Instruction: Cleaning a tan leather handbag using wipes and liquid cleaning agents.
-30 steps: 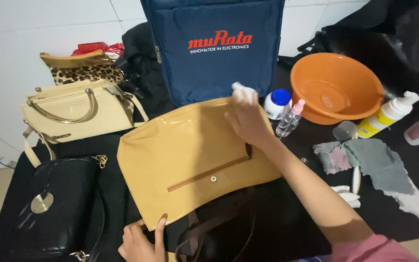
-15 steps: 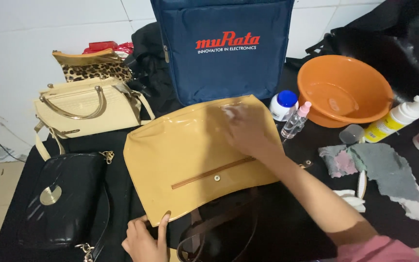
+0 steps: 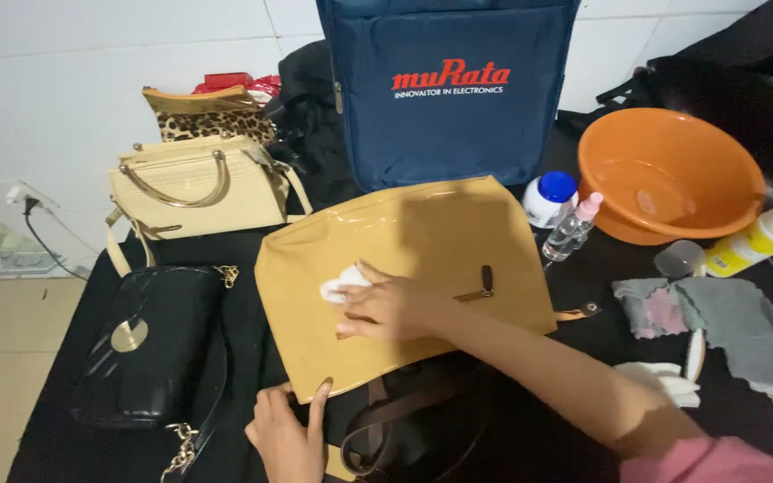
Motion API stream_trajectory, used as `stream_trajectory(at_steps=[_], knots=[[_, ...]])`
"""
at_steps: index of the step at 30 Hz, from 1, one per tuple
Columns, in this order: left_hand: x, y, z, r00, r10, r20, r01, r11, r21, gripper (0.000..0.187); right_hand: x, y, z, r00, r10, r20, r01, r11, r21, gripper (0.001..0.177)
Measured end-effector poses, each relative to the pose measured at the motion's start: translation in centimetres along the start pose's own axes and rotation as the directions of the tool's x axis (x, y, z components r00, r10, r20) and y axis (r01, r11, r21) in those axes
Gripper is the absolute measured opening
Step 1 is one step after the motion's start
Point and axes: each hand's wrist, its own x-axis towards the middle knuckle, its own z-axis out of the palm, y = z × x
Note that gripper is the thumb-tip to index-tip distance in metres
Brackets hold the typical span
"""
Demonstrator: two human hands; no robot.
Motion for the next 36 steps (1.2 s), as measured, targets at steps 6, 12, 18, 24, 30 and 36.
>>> stream_trajectory(at_steps=[6,12,18,24,30,36], knots=[[0.2,0.1,-0.3,0.998,-0.004,0.055,0.002,0.999,0.044,0.05,2.8,9.1,4.6,0.828,-0.334,-0.45,0.271,0.941,-0.2,0.047],[-0.1,0.2,-0.4,0.999,0.029,0.022,-0.03,1.0,0.006,0.048,4.4,9.7,4.2,0.836,-0.255,-0.487,0.227,0.967,-0.116,0.05],[-0.1,0.6,-0.9,0.999,0.015,0.03,-0.014,1.0,-0.023,0.049,4.4,8.8,3.6,0.869,-0.205,-0.45,0.171,0.978,-0.116,0.055],[-0.2,0.7,-1.0,0.999,0.022,0.036,-0.021,1.0,-0.016,0.051,3.3,4.4,-1.0,0.979,0.12,-0.162,-0.09,0.979,0.185,0.061],[-0.1,0.8,-1.1,0.999,0.014,0.047,-0.014,1.0,-0.011,0.051,4.0,8.6,-1.4,0.957,0.253,-0.14,0.107,0.139,0.984,0.081],[-0.2,0.6,-0.9,0.999,0.031,0.038,-0.031,0.999,-0.008,0.05,1.3,6.6,-2.7,0.933,0.25,-0.258,-0.259,0.966,0.0,0.056]])
